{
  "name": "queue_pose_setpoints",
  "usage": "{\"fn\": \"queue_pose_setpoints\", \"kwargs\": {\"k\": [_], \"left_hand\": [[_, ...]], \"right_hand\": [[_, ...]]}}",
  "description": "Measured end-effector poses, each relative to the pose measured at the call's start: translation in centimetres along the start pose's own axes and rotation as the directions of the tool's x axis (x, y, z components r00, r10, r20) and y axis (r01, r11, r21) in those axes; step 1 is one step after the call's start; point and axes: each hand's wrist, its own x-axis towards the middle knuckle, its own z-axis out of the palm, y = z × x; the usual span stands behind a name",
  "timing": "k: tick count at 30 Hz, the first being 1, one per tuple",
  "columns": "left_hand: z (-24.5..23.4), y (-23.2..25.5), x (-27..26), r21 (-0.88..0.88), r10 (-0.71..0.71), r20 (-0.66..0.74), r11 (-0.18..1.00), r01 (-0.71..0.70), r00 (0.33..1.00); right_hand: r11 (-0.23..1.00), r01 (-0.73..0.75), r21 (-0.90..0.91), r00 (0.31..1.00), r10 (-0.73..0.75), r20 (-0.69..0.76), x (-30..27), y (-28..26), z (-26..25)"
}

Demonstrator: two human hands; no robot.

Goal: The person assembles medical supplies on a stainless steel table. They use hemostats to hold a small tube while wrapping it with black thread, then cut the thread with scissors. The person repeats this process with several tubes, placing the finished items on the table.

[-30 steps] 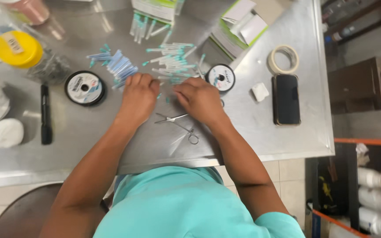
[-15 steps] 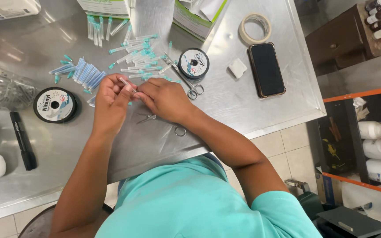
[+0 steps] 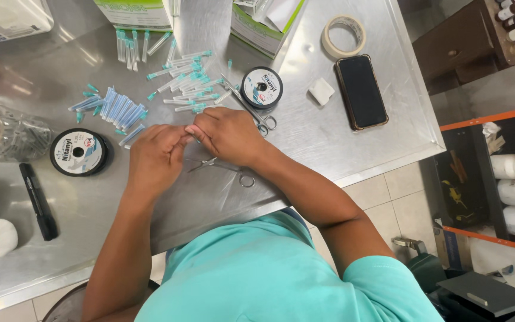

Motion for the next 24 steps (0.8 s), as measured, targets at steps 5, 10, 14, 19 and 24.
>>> {"fn": "queue_pose_setpoints", "kwargs": {"k": [5, 10, 14, 19, 24], "left_hand": [[-2.5, 1.7, 1.0, -0.166, 0.014, 0.079, 0.986, -0.001, 0.997], [-2.5, 1.2, 0.8, -0.201, -0.002, 0.127, 0.979, 0.027, 0.992], [-2.9, 1.3, 0.7, -0.246, -0.032, 0.120, 0.967, 0.061, 0.992], [-3.7, 2.3, 1.1, -0.170, -0.079, 0.179, 0.979, 0.109, 0.981], [-2.7, 0.3, 1.0, 0.315, -0.239, 0.405, 0.943, 0.111, 0.882]], "right_hand": [[0.991, 0.112, 0.080, 0.994, -0.113, 0.012, 0.3, 0.4, -0.4], [0.976, 0.165, 0.143, 0.985, -0.171, 0.029, 0.4, 0.5, -1.2], [0.961, 0.177, 0.213, 0.976, -0.200, 0.090, 0.6, 1.1, -1.8], [0.961, 0.170, 0.219, 0.967, -0.206, 0.149, 0.8, 1.4, -2.6], [0.989, 0.083, 0.125, 0.982, -0.103, 0.158, 1.6, 2.8, -4.8]]}}
